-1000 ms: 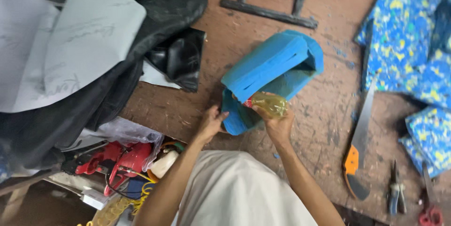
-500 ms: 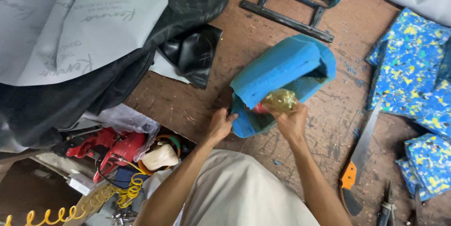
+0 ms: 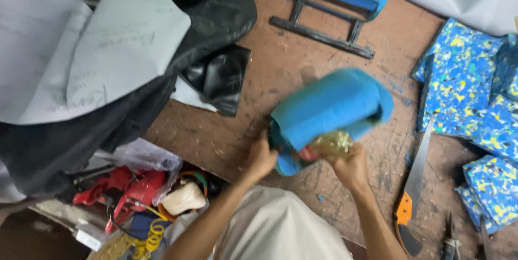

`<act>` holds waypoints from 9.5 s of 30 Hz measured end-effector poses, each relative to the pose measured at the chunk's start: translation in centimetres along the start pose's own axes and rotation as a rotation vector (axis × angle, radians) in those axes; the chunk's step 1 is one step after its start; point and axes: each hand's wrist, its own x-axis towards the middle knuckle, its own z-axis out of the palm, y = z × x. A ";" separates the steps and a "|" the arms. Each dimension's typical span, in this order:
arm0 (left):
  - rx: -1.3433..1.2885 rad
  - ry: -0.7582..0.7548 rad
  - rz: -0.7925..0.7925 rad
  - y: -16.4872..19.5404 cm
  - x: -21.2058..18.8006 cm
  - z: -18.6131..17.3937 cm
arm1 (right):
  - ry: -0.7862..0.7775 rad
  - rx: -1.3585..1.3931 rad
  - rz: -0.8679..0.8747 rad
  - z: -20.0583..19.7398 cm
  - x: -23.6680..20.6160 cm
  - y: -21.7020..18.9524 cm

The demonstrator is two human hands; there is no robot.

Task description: The person opens a small bottle and applies a yellow liquid to several blue and yellow patterned fabric pieces and a blue foam seat component on a wooden workbench. The person moves items aside to reach the work and applies the liquid to different parts of the objects.

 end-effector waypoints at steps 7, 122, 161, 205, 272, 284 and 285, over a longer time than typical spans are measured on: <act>0.373 0.083 0.745 7.6 -3.4 -1.3 | 0.159 -0.084 0.112 1.6 -2.4 2.4; 0.329 0.122 0.392 4.5 12.8 -6.9 | 0.814 -0.159 -0.041 0.4 -1.8 2.4; 1.173 -0.367 1.230 12.4 17.2 2.7 | 0.726 -0.339 -0.181 3.2 -1.5 2.5; 0.708 -0.148 1.228 9.8 17.9 -0.6 | 0.712 -0.085 -0.113 1.2 -0.1 1.8; 0.550 0.189 0.543 3.9 -5.9 -5.3 | 0.532 -0.053 -0.357 -1.3 -9.0 -3.5; 0.417 0.139 0.577 3.0 -6.1 -4.5 | 0.325 -0.187 0.287 -1.7 -10.3 1.3; 0.400 0.142 0.578 2.6 -6.0 -4.5 | 0.349 -0.176 0.201 -1.8 -10.3 2.0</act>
